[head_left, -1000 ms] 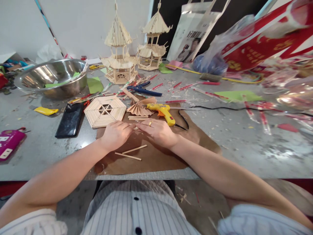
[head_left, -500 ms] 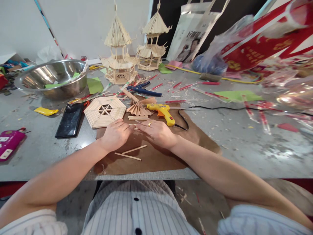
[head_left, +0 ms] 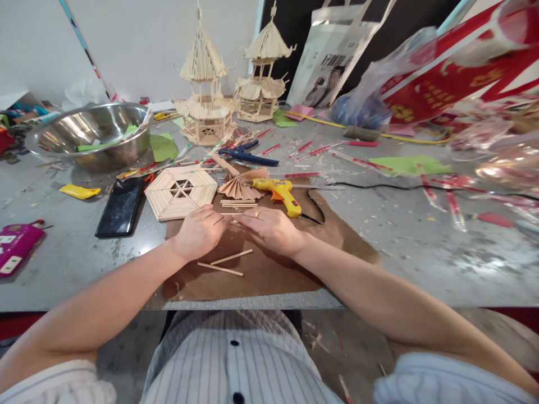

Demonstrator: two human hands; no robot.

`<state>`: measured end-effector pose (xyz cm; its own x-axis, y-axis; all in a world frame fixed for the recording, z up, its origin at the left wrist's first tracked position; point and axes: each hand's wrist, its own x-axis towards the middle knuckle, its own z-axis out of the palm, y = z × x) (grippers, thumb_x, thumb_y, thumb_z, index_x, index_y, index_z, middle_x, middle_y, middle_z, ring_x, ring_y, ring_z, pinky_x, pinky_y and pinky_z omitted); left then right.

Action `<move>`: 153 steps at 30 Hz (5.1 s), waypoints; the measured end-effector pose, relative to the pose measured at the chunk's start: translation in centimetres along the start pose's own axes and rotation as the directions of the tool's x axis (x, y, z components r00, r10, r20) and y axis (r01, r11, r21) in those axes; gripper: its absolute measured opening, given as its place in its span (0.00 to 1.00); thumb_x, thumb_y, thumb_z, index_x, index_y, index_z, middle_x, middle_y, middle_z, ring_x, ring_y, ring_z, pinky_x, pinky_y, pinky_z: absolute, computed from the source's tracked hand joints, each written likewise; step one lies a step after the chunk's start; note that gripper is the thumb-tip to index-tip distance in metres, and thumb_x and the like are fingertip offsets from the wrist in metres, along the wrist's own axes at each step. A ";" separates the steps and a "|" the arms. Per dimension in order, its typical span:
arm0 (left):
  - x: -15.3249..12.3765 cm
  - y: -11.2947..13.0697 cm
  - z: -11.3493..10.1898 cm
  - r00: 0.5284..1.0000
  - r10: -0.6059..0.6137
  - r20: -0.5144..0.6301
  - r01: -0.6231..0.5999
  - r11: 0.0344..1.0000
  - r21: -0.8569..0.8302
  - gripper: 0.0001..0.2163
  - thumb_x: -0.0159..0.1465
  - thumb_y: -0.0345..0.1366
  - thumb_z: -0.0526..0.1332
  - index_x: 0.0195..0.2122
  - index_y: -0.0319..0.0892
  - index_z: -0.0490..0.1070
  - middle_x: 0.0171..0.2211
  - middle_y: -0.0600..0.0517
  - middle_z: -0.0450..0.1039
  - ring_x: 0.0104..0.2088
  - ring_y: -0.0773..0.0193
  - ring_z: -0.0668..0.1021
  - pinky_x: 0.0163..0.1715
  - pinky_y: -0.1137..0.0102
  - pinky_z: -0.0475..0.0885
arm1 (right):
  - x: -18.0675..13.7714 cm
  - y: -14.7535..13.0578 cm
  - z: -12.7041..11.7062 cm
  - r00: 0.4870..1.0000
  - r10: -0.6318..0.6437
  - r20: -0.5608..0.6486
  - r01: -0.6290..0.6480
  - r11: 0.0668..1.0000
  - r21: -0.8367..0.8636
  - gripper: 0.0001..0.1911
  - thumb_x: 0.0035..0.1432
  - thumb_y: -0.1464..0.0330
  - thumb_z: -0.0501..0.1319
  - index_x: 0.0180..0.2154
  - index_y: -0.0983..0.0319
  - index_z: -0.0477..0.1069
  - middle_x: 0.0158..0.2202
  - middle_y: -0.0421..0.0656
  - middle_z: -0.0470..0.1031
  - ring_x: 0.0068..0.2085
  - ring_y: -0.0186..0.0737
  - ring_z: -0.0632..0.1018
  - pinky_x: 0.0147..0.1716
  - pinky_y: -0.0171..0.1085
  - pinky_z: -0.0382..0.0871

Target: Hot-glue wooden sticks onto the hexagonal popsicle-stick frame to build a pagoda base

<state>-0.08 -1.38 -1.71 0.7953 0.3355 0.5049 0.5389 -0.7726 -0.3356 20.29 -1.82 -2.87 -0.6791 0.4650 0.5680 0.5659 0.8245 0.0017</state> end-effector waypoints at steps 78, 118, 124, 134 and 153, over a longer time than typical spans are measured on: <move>0.5 -1.1 -0.9 0.719 -0.436 0.541 0.586 0.799 -0.136 0.10 0.61 0.37 0.52 0.35 0.41 0.71 0.38 0.48 0.71 0.36 0.59 0.75 0.33 0.68 0.66 | 0.5 3.0 -2.7 0.748 0.382 0.542 -0.448 0.894 -0.011 0.12 0.56 0.63 0.54 0.33 0.62 0.72 0.28 0.43 0.75 0.29 0.37 0.73 0.29 0.34 0.58; 0.9 -0.7 -1.0 0.698 -0.415 0.584 0.669 0.668 -0.325 0.12 0.62 0.37 0.51 0.29 0.39 0.71 0.26 0.49 0.73 0.28 0.64 0.73 0.29 0.71 0.64 | 1.4 -0.3 -2.6 0.738 0.317 0.596 -0.366 0.930 -0.041 0.10 0.59 0.65 0.50 0.37 0.61 0.68 0.35 0.45 0.74 0.33 0.39 0.73 0.28 0.34 0.56; 0.9 -0.2 -0.7 0.701 -0.403 0.588 0.694 0.574 -0.434 0.11 0.62 0.36 0.51 0.28 0.39 0.69 0.23 0.52 0.73 0.25 0.66 0.73 0.27 0.73 0.62 | 1.6 -0.6 -2.0 0.737 0.416 0.533 -0.399 0.904 -0.154 0.12 0.61 0.65 0.48 0.39 0.63 0.67 0.38 0.48 0.73 0.37 0.43 0.74 0.30 0.35 0.58; 0.8 -0.4 -0.3 0.656 -0.473 0.588 0.749 0.502 -0.432 0.12 0.61 0.35 0.50 0.21 0.40 0.63 0.16 0.55 0.66 0.18 0.70 0.68 0.22 0.75 0.60 | 1.7 -2.6 -3.6 0.837 0.052 0.544 -0.236 0.933 0.273 0.16 0.54 0.56 0.57 0.35 0.63 0.70 0.31 0.42 0.75 0.30 0.35 0.73 0.26 0.32 0.56; 0.8 -0.6 0.0 0.506 -0.488 0.711 0.788 -0.075 -0.611 0.08 0.62 0.35 0.51 0.28 0.38 0.62 0.18 0.58 0.64 0.10 0.78 0.61 0.09 0.81 0.52 | 1.2 0.1 -2.0 0.806 0.309 0.506 -0.239 0.950 -0.199 0.15 0.61 0.66 0.47 0.36 0.65 0.70 0.34 0.50 0.74 0.35 0.41 0.74 0.28 0.35 0.58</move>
<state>0.26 -0.68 -1.06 0.3365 0.9302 -0.1466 0.4163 -0.0074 0.9092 20.44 -1.81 -0.55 -0.6090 0.7921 0.0419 0.7932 0.6083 0.0297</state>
